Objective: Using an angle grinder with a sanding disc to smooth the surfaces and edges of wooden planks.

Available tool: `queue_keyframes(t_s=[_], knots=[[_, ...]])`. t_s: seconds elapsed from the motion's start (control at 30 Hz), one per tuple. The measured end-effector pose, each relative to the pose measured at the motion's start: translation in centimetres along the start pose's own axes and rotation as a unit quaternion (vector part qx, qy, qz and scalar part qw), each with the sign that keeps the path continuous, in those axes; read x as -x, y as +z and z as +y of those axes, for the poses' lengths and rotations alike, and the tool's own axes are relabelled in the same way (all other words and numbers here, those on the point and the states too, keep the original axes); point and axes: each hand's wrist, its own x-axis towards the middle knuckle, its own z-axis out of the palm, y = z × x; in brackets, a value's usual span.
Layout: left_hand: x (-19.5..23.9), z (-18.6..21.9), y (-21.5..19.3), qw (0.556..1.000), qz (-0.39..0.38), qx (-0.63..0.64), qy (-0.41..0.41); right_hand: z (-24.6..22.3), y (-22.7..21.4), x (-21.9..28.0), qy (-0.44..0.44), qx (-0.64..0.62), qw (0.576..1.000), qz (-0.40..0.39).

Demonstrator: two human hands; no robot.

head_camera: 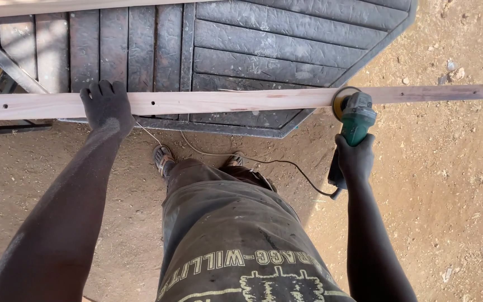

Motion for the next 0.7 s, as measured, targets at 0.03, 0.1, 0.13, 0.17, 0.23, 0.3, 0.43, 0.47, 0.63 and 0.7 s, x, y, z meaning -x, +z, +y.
queue_keyframes(t_s=[0.03, 0.1, 0.13, 0.17, 0.23, 0.3, 0.43, 0.47, 0.63, 0.7], knots=[[0.1, 0.2, 0.0, 1.0, 0.0, 0.001, -0.002, -1.7, 0.5, 2.1, -0.002, 0.001, 1.0, -0.001], [0.0, 0.1, -0.1, 1.0, 0.006, 0.014, 0.001, -5.3, 1.7, 6.6, -0.057, 0.014, 0.997, -0.05], [0.2, 0.1, -0.1, 1.0, 0.006, 0.014, 0.001, -6.6, 2.7, 8.3, -0.057, 0.015, 0.997, -0.05], [0.3, 0.1, 0.0, 1.0, 0.014, 0.01, 0.002, -7.9, 3.6, 10.0, -0.102, 0.027, 0.991, -0.077], [0.3, 0.1, -0.3, 1.0, 0.025, 0.005, 0.002, -9.9, 5.4, 12.5, -0.148, 0.038, 0.983, -0.102], [0.6, 0.0, -0.7, 1.0, 0.002, 0.006, 0.005, -11.0, 7.0, 14.8, -0.218, 0.079, 0.963, -0.135], [0.1, -0.2, -0.9, 1.0, -0.002, 0.021, 0.019, -11.8, 6.5, 16.6, -0.246, 0.104, 0.954, -0.137], [0.0, -0.3, -0.4, 1.0, 0.0, 0.022, 0.016, -11.1, 6.6, 16.3, -0.217, 0.083, 0.965, -0.123], [0.3, -0.9, -0.7, 0.999, 0.008, 0.042, 0.01, -6.2, 6.1, 13.0, -0.097, 0.009, 0.993, -0.072], [-0.1, -0.8, 0.3, 0.997, 0.043, 0.063, 0.019, -2.2, 6.1, 9.9, -0.014, 0.005, 1.0, -0.008]])
